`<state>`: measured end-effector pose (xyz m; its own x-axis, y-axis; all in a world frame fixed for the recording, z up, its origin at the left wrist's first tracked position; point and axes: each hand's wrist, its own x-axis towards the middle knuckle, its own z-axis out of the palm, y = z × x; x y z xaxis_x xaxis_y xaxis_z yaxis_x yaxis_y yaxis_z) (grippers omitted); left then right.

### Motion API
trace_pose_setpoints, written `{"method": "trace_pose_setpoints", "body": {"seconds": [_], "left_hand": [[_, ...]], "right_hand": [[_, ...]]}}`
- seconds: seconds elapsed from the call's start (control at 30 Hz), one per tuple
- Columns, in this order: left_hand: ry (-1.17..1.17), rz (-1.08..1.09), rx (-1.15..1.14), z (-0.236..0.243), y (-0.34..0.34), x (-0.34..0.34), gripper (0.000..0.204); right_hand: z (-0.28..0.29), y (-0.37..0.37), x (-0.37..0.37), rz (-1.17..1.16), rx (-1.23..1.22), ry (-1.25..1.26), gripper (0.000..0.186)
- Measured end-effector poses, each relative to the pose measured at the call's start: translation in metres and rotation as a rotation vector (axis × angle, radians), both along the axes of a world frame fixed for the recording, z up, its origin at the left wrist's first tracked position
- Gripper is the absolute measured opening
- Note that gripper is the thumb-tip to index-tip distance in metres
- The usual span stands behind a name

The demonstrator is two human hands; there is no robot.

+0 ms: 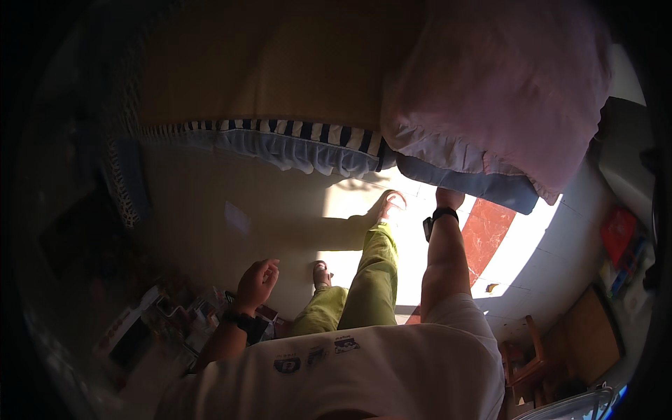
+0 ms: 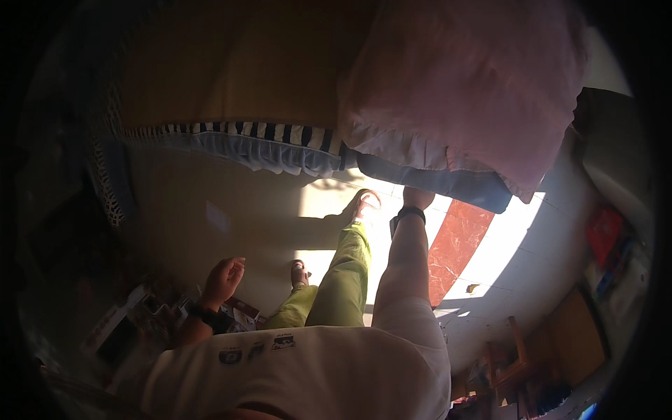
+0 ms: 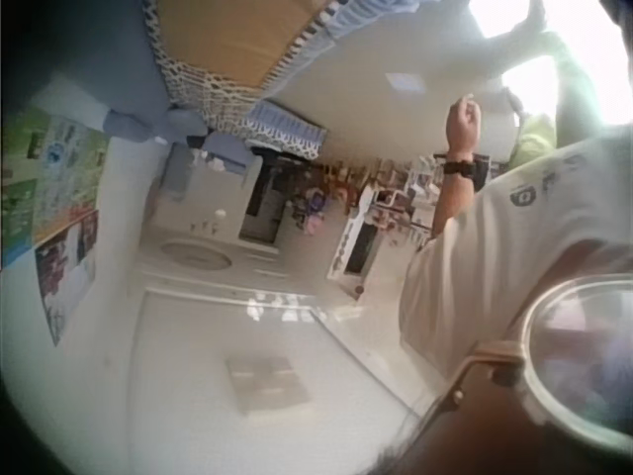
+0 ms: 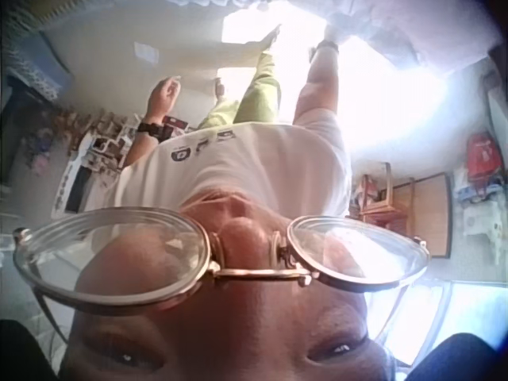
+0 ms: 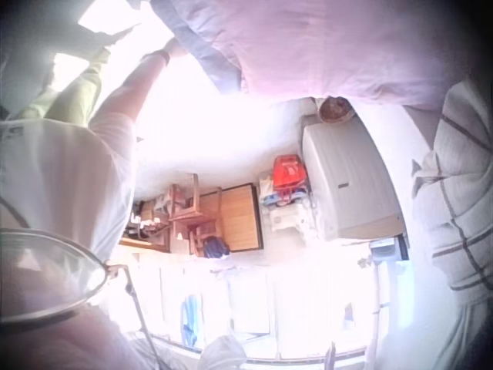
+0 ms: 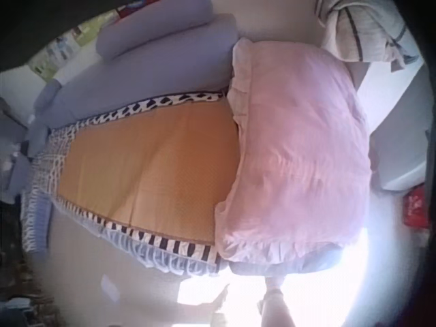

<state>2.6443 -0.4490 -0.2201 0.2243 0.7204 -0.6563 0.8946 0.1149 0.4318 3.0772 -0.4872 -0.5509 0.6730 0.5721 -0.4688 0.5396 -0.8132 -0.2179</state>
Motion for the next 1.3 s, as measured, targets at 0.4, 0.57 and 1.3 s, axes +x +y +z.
{"method": "trace_pose_setpoints", "body": {"seconds": [0.4,0.57,1.3], "left_hand": [[-0.105,0.061,0.018,0.037,-0.047,-0.043,0.025],[-0.162,0.086,0.223,0.065,-0.081,-0.105,0.028],[0.401,0.368,1.315,0.254,-0.264,-0.480,0.045]], "right_hand": [[0.162,-0.185,-0.100,-0.053,-0.444,0.499,0.029],[0.227,-0.146,-0.121,0.679,-0.271,0.302,0.016],[0.505,-0.005,-0.719,1.803,1.012,0.191,0.020]]}}
